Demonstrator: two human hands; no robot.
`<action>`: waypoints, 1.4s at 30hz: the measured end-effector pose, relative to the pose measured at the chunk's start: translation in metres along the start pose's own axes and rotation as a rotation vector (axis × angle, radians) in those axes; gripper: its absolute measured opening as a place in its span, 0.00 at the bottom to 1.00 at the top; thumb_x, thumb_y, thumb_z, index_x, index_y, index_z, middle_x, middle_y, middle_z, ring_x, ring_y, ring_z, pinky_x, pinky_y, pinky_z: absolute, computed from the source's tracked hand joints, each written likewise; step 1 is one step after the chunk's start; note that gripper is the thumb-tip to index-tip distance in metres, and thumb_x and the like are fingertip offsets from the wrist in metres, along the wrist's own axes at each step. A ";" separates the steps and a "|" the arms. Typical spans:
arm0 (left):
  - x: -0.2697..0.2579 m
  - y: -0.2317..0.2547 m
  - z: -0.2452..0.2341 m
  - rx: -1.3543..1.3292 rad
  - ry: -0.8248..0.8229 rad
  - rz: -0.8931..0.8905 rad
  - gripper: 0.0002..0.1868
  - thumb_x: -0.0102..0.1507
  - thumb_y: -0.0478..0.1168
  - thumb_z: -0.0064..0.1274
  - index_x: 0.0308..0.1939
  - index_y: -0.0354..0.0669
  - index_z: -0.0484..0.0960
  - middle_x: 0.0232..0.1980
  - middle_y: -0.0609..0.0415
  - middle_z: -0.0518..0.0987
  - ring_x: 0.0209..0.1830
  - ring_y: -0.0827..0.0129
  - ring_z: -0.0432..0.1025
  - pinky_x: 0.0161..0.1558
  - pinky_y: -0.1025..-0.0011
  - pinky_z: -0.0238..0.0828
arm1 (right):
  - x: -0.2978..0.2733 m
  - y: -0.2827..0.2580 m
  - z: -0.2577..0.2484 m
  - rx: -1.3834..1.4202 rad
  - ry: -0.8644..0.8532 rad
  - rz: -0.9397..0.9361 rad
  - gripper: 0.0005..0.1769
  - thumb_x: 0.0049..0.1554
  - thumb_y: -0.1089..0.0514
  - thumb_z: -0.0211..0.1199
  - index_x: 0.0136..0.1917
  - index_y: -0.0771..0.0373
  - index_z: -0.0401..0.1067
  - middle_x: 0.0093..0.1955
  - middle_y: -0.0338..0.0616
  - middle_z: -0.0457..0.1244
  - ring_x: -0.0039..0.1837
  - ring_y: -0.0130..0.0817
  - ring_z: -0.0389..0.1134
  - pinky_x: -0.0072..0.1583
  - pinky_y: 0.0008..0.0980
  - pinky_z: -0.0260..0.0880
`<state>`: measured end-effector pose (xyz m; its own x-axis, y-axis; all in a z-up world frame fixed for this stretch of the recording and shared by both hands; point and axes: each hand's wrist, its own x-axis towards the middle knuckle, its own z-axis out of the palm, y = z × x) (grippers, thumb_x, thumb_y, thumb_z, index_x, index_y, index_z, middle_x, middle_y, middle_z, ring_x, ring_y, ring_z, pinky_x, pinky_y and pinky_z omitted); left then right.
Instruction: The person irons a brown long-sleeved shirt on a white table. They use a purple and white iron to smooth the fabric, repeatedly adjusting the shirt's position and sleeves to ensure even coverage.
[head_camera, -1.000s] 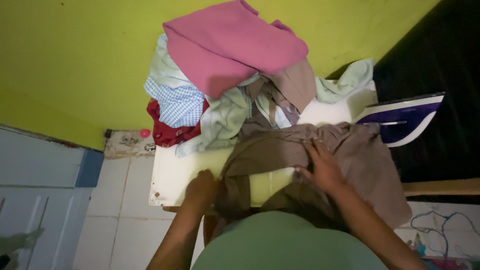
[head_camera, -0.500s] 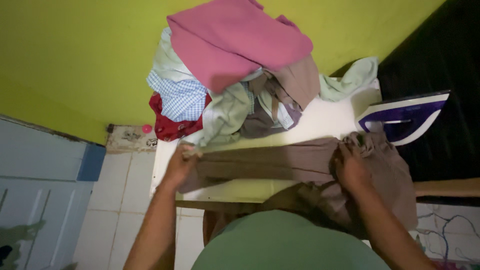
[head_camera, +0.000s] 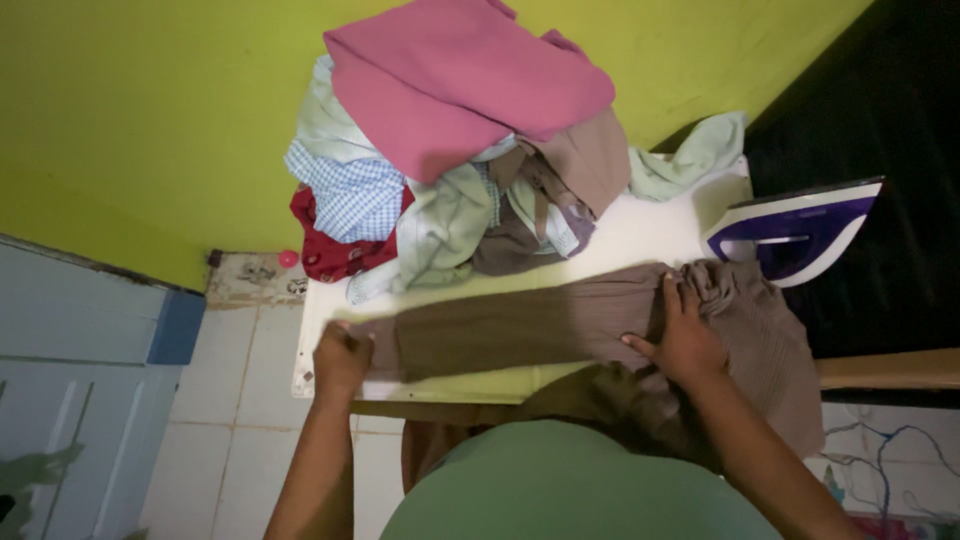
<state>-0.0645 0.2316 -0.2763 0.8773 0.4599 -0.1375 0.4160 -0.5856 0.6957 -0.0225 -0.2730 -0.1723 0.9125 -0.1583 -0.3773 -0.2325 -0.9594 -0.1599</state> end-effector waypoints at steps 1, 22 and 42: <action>-0.002 0.010 -0.006 -0.073 0.059 -0.002 0.22 0.61 0.43 0.66 0.53 0.36 0.76 0.36 0.43 0.82 0.33 0.60 0.75 0.40 0.65 0.72 | 0.000 0.001 0.001 0.016 0.001 0.005 0.74 0.43 0.31 0.75 0.85 0.52 0.31 0.86 0.52 0.36 0.76 0.60 0.57 0.68 0.51 0.67; 0.025 -0.019 0.041 -0.261 0.241 0.129 0.15 0.55 0.39 0.67 0.40 0.35 0.81 0.38 0.48 0.82 0.37 0.62 0.76 0.44 0.67 0.75 | 0.019 0.038 0.039 0.124 0.108 -0.115 0.56 0.46 0.41 0.75 0.80 0.59 0.53 0.83 0.54 0.45 0.78 0.57 0.54 0.72 0.49 0.61; -0.021 0.041 0.016 -0.219 0.116 0.049 0.15 0.68 0.48 0.54 0.48 0.41 0.85 0.34 0.41 0.81 0.31 0.58 0.71 0.41 0.62 0.71 | 0.020 0.035 0.029 -0.012 -0.023 -0.023 0.54 0.46 0.33 0.72 0.79 0.48 0.55 0.84 0.50 0.42 0.79 0.54 0.53 0.71 0.50 0.62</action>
<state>-0.0618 0.1876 -0.2561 0.8563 0.5158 -0.0270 0.3011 -0.4561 0.8375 -0.0219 -0.3030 -0.2118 0.9096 -0.1311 -0.3941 -0.2075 -0.9655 -0.1576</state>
